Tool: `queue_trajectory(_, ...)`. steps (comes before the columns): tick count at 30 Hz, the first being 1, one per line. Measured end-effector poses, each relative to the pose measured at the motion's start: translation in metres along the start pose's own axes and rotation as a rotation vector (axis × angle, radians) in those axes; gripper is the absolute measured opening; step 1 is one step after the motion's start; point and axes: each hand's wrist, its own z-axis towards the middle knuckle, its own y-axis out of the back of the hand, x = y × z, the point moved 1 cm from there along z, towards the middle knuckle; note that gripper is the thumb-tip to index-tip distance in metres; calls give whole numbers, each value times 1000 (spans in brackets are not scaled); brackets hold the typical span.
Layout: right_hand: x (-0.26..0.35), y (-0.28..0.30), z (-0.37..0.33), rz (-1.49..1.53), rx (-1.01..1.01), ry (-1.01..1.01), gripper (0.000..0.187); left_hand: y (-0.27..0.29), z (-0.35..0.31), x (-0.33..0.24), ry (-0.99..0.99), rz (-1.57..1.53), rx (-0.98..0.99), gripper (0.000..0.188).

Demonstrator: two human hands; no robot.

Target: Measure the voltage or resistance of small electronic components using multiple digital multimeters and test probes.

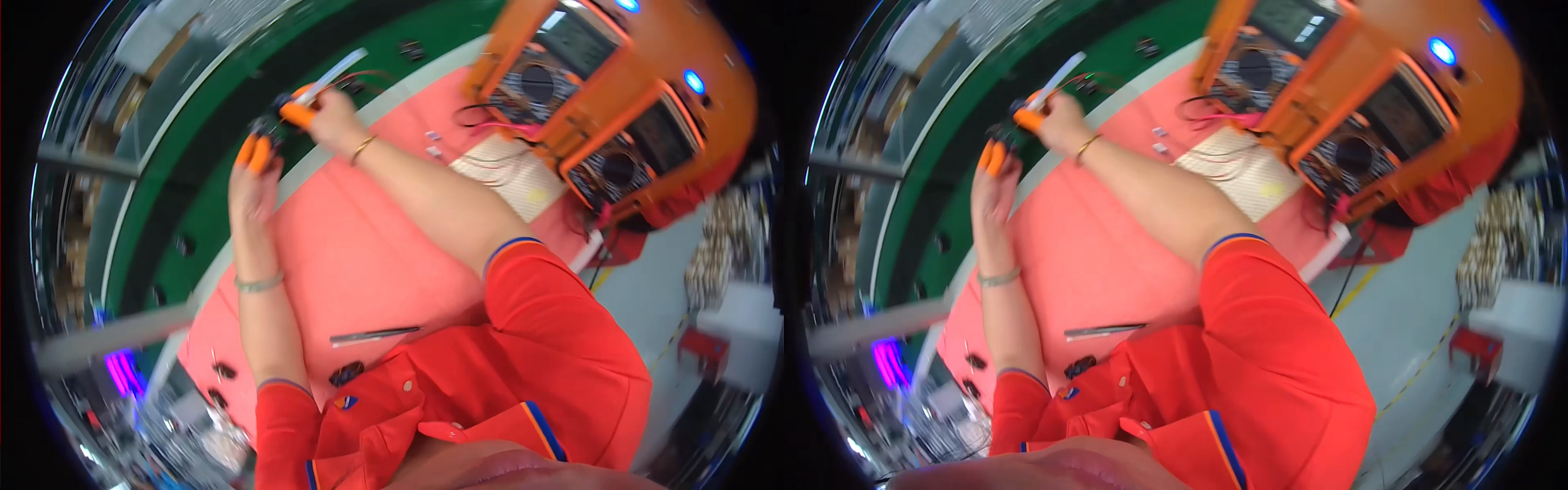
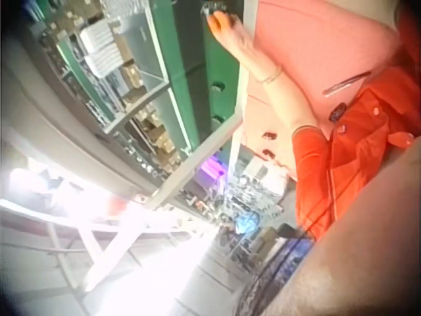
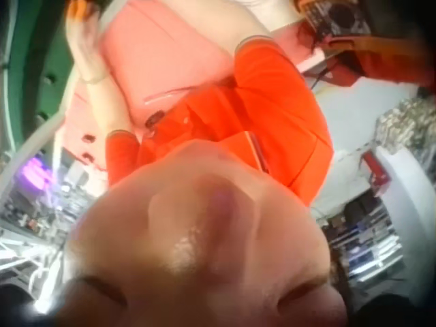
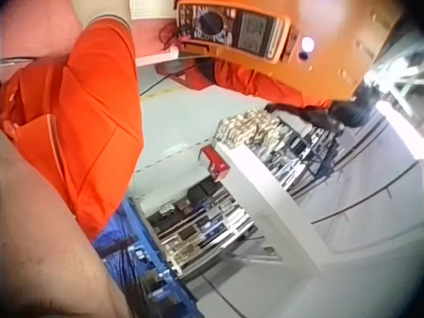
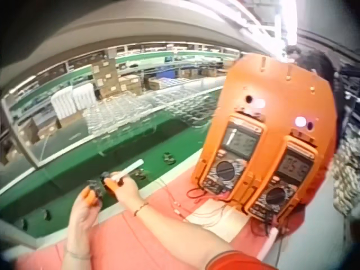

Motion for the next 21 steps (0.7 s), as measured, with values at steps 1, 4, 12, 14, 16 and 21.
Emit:
queue_trajectory(1, 2, -4, -2, -110, -1, 41, 23, 6, 0, -1, -22, -18, 64, 30)
queue_trajectory(4, 6, -2, -3, -244, 44, 121, 22, 2, -6, -2, -13, -19, 67, 31)
queue_trajectory(12, 0, -14, -9, -188, 119, 54, 23, 5, -8, 1, -79, 39, 28, 33)
queue_trajectory(14, 2, -15, -9, -165, 123, -12, 24, 6, -8, 1, -89, 50, 48, 34)
queue_trajectory(16, 4, -14, -9, -149, 126, -44, 24, 5, -9, 0, -94, -3, 49, 34)
queue_trajectory(21, 11, -11, -10, -13, 125, -106, 25, 2, -10, -6, -99, -106, 21, 30)
